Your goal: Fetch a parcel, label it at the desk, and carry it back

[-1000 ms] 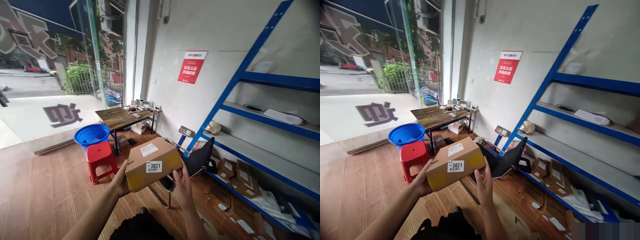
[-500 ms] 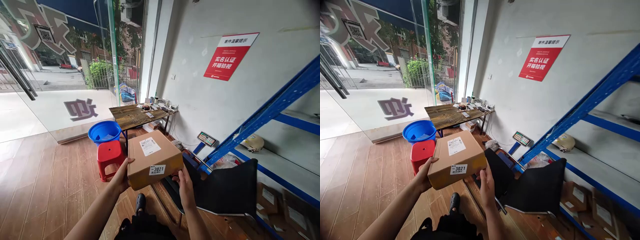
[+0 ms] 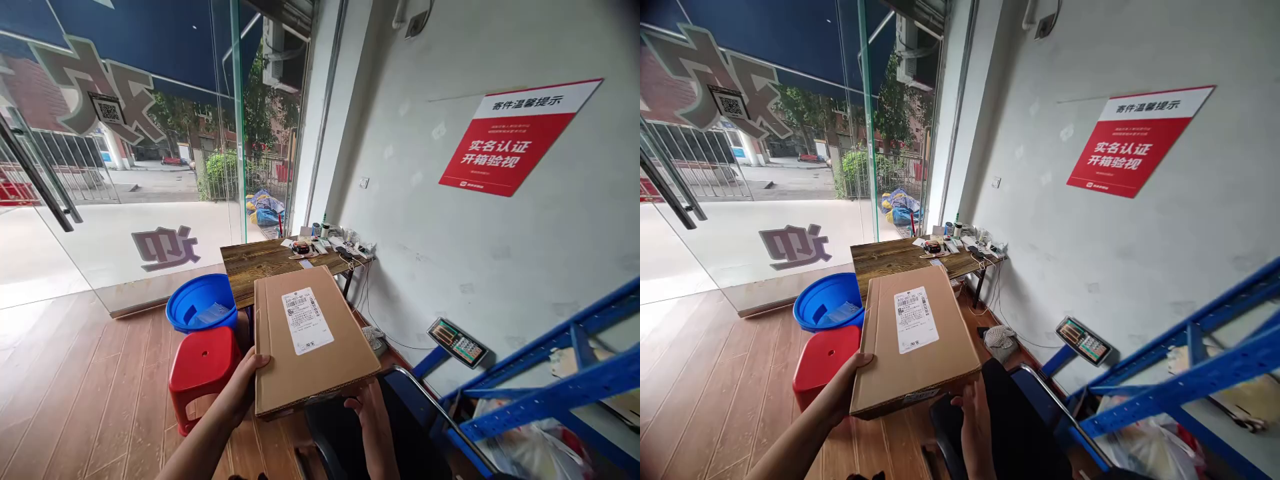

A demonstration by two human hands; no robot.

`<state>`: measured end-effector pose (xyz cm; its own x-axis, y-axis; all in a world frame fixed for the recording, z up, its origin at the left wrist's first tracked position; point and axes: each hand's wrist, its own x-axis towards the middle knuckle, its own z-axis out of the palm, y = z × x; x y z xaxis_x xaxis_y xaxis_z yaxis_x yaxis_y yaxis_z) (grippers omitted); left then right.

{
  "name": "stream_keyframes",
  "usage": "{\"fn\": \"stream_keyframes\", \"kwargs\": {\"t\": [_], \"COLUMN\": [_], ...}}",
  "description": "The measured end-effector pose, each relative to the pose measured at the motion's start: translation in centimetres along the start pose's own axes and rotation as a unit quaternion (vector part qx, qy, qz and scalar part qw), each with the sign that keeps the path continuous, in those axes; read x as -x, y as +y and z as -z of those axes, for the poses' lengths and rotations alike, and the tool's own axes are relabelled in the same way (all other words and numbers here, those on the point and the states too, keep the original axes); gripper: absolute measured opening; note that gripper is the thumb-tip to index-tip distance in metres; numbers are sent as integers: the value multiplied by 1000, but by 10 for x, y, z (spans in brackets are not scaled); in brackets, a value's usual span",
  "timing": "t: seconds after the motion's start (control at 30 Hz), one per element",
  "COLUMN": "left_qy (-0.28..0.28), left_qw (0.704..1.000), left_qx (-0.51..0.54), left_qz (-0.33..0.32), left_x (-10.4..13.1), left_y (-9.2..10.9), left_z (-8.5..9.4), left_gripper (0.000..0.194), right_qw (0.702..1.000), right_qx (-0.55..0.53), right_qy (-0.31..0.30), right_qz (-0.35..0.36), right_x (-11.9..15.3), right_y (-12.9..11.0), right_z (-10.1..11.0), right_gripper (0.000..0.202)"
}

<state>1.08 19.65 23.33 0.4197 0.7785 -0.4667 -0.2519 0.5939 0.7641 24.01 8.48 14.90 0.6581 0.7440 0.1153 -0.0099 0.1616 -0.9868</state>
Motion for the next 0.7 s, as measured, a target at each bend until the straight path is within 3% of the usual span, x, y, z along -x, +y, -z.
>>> {"fn": "stream_keyframes", "kwargs": {"t": [0.23,0.47,0.57,0.7], "left_qy": [-7,-39,-54,-28], "left_qw": [998,997,997,996], "left_qx": [3,29,21,39], "left_qz": [-64,-68,-44,74], "left_x": [-43,-117,-154,-200], "left_y": [32,75,100,138], "left_z": [-13,-14,-11,-8], "left_gripper": [72,69,66,56], "right_qw": [998,999,999,994], "right_qx": [-14,-12,10,84], "right_qy": [-34,-13,5,64], "right_qz": [-45,-43,-37,-2], "right_x": [-50,-119,-151,-185], "right_y": [13,34,34,14], "right_z": [-18,-50,-72,-111], "right_gripper": [47,50,49,53]}}
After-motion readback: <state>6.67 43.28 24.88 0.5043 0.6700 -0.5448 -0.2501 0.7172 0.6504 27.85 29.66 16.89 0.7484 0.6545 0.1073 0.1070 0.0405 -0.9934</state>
